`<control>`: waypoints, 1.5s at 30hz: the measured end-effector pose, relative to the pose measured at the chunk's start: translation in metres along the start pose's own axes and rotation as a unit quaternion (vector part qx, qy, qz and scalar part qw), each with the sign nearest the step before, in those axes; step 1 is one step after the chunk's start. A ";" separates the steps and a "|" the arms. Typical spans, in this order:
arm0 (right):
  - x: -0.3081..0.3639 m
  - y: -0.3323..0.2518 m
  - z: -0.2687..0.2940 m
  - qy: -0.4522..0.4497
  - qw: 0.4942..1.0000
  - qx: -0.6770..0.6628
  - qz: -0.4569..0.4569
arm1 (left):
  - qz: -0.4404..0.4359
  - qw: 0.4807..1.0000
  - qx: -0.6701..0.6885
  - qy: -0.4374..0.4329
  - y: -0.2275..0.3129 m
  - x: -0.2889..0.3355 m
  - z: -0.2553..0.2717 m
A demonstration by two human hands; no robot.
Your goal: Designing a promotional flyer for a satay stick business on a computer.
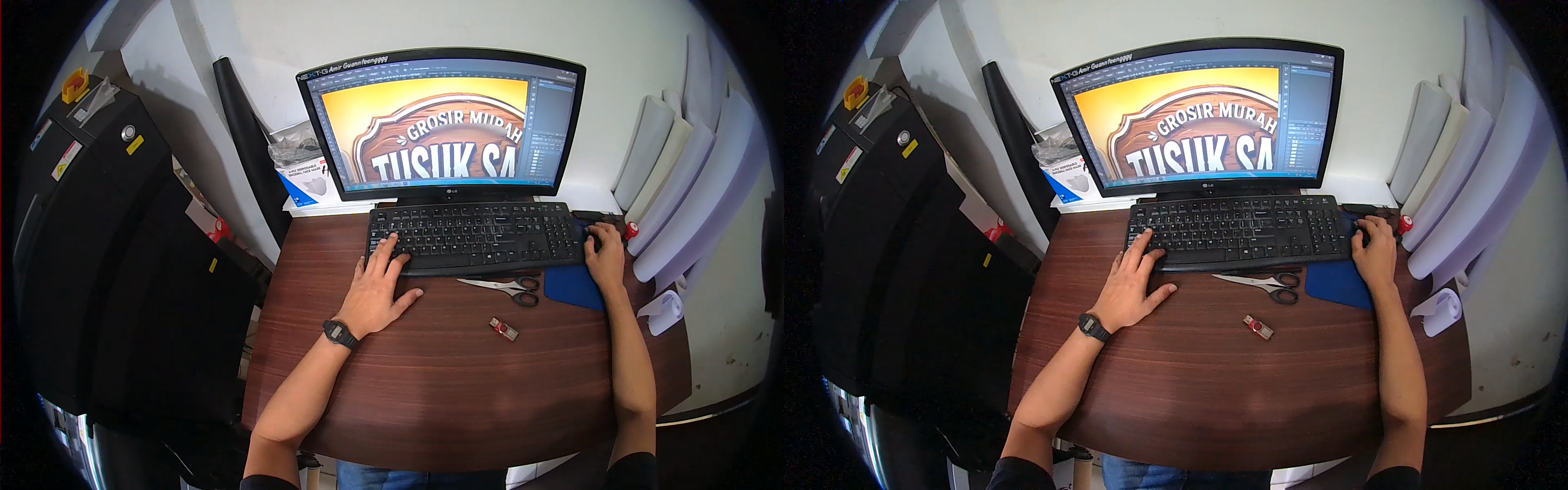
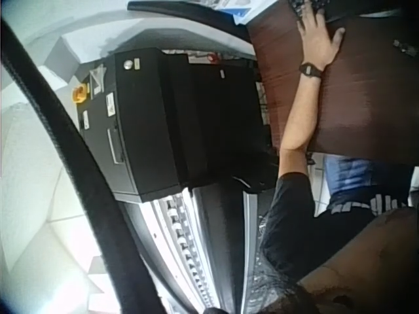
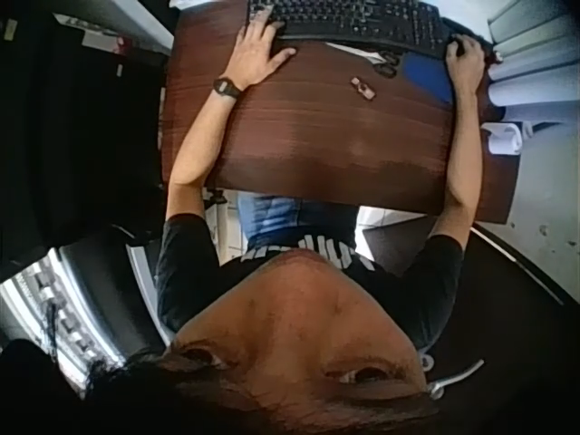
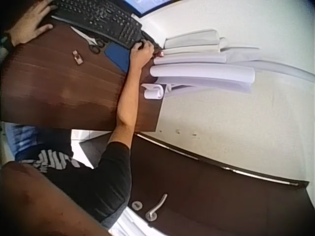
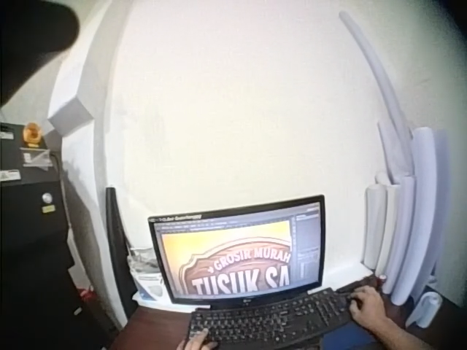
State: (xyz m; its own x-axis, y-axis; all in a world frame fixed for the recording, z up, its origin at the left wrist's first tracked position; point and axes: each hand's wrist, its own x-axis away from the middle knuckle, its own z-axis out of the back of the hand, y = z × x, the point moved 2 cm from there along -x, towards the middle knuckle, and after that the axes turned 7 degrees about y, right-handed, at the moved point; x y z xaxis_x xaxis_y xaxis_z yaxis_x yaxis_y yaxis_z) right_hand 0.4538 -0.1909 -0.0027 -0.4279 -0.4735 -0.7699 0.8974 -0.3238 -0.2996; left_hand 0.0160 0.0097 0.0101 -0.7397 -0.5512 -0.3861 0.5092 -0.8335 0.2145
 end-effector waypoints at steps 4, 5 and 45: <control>0.001 0.001 -0.001 0.006 1.000 -0.006 0.003 | 0.002 1.000 0.001 -0.005 0.001 0.000 0.001; 0.001 0.002 -0.002 0.006 1.000 -0.006 0.003 | 0.002 1.000 0.000 -0.005 0.001 0.000 0.001; 0.001 0.002 -0.003 -0.007 1.000 0.004 0.007 | 0.005 1.000 0.007 0.003 -0.001 -0.001 -0.002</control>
State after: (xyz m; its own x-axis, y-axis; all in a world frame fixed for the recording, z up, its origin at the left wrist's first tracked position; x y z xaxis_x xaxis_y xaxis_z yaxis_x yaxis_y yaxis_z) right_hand 0.4553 -0.1896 -0.0052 -0.4175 -0.4888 -0.7660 0.9022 -0.3238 -0.2850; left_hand 0.0171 0.0110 0.0090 -0.7315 -0.5601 -0.3888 0.5112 -0.8279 0.2309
